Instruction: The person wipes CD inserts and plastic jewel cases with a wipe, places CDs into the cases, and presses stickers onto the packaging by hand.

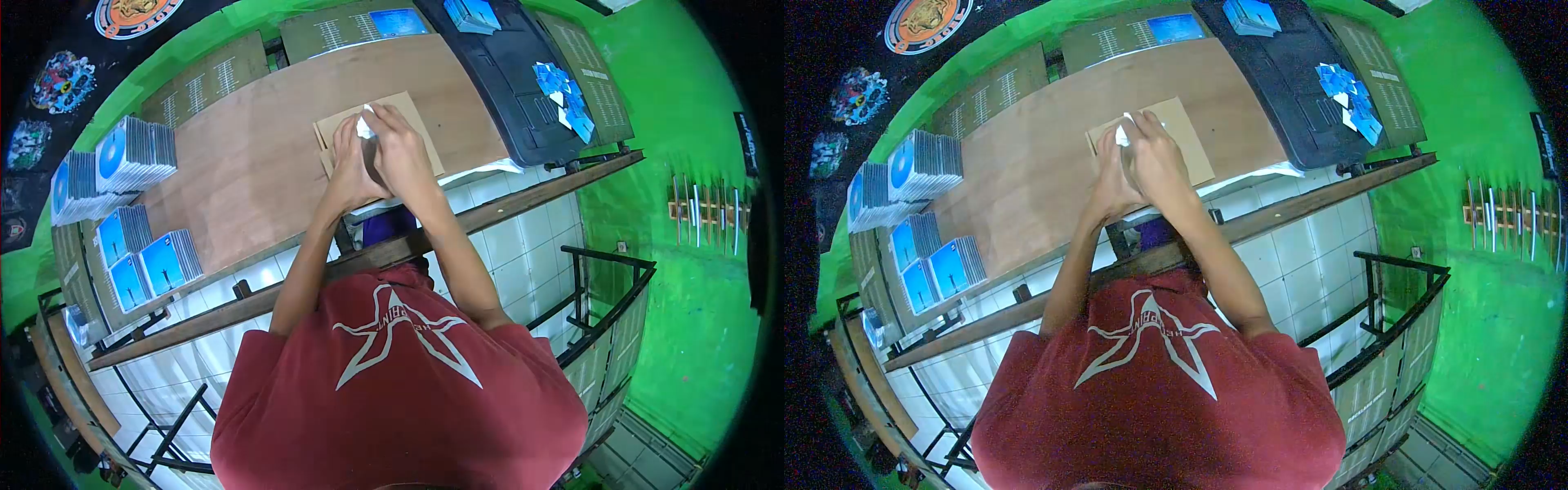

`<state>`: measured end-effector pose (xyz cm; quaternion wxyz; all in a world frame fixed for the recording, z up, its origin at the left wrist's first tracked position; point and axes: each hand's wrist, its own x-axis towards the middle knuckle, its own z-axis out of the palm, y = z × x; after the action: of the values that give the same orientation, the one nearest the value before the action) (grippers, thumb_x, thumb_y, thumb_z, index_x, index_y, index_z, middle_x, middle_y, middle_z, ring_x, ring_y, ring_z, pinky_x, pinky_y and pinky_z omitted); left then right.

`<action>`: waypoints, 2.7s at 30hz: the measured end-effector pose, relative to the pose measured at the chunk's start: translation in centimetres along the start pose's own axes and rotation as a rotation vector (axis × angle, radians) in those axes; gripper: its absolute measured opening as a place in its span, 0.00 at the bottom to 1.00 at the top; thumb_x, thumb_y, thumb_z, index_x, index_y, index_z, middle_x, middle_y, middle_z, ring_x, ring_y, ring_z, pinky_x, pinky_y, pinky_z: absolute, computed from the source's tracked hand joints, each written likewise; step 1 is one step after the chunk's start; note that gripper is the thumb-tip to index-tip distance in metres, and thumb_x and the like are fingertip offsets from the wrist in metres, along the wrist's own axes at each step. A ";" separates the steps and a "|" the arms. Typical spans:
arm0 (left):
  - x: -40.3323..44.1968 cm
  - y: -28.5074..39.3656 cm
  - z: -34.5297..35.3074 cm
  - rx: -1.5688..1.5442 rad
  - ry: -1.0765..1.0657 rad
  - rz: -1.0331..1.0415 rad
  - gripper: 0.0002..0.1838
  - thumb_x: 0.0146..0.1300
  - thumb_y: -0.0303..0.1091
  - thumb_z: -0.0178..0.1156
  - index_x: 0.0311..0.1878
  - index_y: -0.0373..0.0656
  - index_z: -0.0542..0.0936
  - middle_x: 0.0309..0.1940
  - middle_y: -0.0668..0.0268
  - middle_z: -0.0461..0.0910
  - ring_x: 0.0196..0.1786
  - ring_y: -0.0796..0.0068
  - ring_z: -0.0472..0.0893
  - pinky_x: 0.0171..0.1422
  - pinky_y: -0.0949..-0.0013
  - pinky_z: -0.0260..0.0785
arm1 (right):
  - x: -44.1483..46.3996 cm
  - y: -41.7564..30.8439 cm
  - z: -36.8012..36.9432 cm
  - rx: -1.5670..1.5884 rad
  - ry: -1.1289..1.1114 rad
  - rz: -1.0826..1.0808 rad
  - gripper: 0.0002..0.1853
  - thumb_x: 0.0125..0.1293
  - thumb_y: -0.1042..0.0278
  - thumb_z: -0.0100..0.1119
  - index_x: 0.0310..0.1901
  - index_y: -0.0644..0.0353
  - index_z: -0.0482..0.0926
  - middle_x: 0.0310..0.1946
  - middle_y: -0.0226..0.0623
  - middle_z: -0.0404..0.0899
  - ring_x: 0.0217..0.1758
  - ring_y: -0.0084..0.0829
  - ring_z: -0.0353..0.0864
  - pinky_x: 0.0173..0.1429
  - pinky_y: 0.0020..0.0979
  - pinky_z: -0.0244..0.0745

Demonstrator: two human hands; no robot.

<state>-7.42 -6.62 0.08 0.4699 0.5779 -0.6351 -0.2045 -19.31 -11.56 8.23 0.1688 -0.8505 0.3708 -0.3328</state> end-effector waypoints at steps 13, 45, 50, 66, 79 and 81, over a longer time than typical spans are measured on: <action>0.1 0.6 -0.3 -0.037 0.028 -0.004 0.69 0.25 0.34 0.81 0.79 0.38 0.56 0.72 0.47 0.64 0.78 0.41 0.57 0.83 0.47 0.51 | -9.4 -3.9 -4.3 -0.111 -0.151 0.072 0.34 0.55 0.92 0.55 0.67 0.67 0.76 0.69 0.54 0.74 0.73 0.56 0.73 0.74 0.48 0.73; -5.5 -2.8 -5.4 0.015 -0.059 -0.101 0.70 0.30 0.45 0.82 0.79 0.40 0.54 0.72 0.50 0.64 0.78 0.42 0.57 0.83 0.45 0.48 | -12.4 0.3 2.9 0.166 -0.195 0.078 0.33 0.58 0.93 0.51 0.66 0.59 0.79 0.69 0.47 0.77 0.75 0.51 0.72 0.77 0.46 0.72; -7.1 -4.5 -4.8 0.089 -0.091 -0.117 0.68 0.29 0.45 0.84 0.77 0.38 0.58 0.69 0.47 0.65 0.76 0.42 0.60 0.81 0.45 0.50 | -13.8 3.2 4.0 0.066 -0.218 0.021 0.35 0.57 0.93 0.52 0.67 0.58 0.79 0.72 0.46 0.74 0.77 0.52 0.70 0.78 0.47 0.70; -8.2 -5.8 -3.1 0.123 -0.048 -0.146 0.77 0.24 0.49 0.87 0.79 0.33 0.52 0.75 0.45 0.61 0.79 0.41 0.56 0.82 0.45 0.47 | -7.1 4.0 9.7 -0.012 -0.211 -0.010 0.36 0.53 0.88 0.56 0.69 0.65 0.75 0.71 0.48 0.75 0.78 0.53 0.68 0.76 0.45 0.72; -7.9 -4.9 -3.1 0.167 -0.058 -0.215 0.73 0.24 0.49 0.87 0.76 0.36 0.57 0.73 0.46 0.62 0.80 0.40 0.57 0.81 0.41 0.50 | -9.8 4.0 8.1 -0.015 -0.164 0.004 0.37 0.50 0.91 0.57 0.68 0.65 0.77 0.71 0.47 0.74 0.79 0.51 0.68 0.76 0.45 0.73; -7.8 -5.1 -3.0 0.187 -0.060 -0.199 0.74 0.24 0.50 0.87 0.77 0.36 0.56 0.73 0.45 0.62 0.80 0.40 0.56 0.81 0.41 0.50 | -11.3 2.4 8.1 0.041 -0.192 -0.020 0.38 0.50 0.92 0.55 0.68 0.64 0.77 0.72 0.46 0.74 0.79 0.51 0.68 0.77 0.46 0.72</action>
<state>-3.04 0.22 -5.39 0.3723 0.6729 -0.6046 -0.2074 -20.66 -4.42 -3.86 0.2175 -0.8784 0.3377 -0.2588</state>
